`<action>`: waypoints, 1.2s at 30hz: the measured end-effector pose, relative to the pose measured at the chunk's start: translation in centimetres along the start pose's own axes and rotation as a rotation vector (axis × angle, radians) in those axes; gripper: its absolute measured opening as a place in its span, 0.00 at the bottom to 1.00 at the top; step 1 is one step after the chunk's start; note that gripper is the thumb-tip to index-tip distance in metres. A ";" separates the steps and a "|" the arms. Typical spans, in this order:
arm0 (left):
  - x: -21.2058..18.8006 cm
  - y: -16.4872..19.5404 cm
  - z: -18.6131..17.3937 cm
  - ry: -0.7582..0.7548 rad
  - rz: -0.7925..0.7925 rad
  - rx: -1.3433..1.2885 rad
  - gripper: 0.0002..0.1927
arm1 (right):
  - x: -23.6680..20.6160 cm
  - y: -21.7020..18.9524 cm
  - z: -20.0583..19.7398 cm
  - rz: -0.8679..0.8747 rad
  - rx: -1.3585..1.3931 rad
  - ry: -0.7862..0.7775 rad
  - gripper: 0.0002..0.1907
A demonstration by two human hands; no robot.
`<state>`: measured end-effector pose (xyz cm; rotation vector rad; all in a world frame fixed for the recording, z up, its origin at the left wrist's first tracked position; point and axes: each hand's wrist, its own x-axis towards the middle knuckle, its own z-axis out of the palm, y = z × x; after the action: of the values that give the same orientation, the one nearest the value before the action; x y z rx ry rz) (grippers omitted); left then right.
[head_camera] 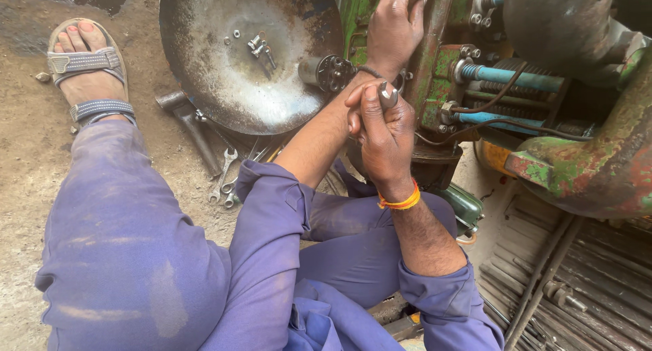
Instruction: The person sits on the floor and uses a wrench to loosen and remove bolts from a green engine block, placing them into a metal pan. They wipe the engine surface with a dark cloth and continue adjusting components with the wrench.
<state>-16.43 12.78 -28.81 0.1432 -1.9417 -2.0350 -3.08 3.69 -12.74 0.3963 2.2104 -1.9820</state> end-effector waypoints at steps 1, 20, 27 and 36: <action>0.1 0.0 0.0 -0.012 -0.014 -0.011 0.17 | 0.0 0.0 0.0 0.003 0.000 0.002 0.16; 2.1 -1.7 -2.2 -0.375 -0.575 -0.807 0.12 | 0.0 -0.3 -0.2 0.025 -0.042 0.009 0.14; 2.2 -2.4 -2.9 -0.410 -0.636 -0.910 0.11 | 0.0 -0.4 -0.1 0.011 -0.050 0.004 0.14; 2.2 -1.0 -0.8 -0.053 -0.273 -0.175 0.12 | -0.1 -0.3 -0.3 0.032 -0.073 0.021 0.15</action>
<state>-18.45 11.33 -29.49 0.3322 -1.8474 -2.3953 -3.07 3.91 -12.43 0.4420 2.2673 -1.8831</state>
